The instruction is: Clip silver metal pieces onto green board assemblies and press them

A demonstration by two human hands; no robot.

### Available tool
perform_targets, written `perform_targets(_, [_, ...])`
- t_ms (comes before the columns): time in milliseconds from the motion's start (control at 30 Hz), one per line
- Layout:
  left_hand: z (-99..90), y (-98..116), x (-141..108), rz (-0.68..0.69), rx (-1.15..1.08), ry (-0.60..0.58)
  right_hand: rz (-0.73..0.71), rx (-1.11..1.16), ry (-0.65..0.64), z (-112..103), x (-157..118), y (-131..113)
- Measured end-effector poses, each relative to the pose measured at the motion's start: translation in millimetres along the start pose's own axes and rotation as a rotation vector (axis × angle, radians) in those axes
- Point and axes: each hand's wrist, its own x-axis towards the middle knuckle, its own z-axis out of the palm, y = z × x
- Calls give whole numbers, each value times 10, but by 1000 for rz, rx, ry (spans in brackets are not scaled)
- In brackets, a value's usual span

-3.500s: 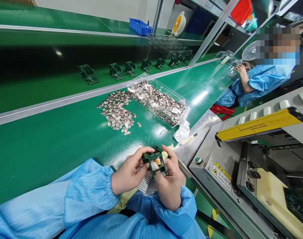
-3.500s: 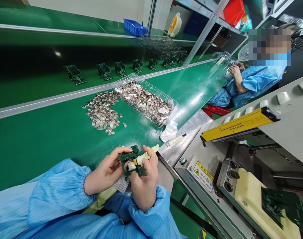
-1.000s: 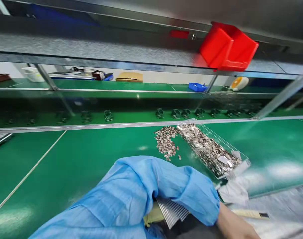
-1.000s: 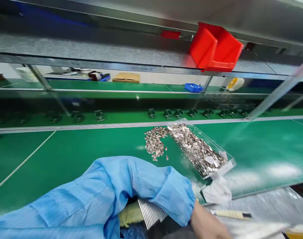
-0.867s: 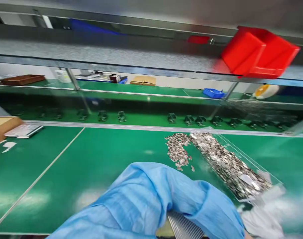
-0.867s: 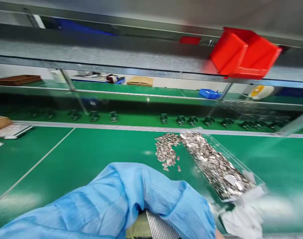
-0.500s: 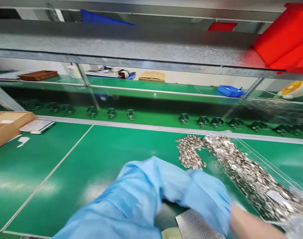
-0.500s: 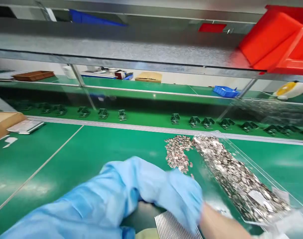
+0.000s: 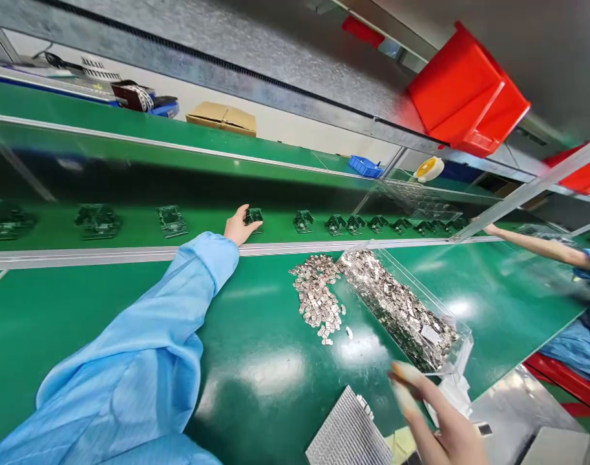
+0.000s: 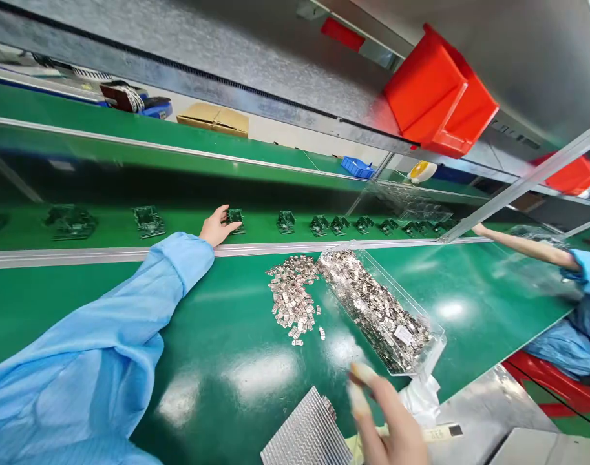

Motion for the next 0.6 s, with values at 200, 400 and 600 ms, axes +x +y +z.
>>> perform_targets(200, [-290, -145, -177, 213, 110, 103, -4, -462, -503, 1217, 1084, -103])
perform_targets(400, [-1271, -645, -254, 262, 356, 512, 91, -613, -559, 1933, 1448, -68])
perform_targets(600, [-1283, -701, -45, 92, 322, 373, 117, -639, -563, 1890, 1347, -98])
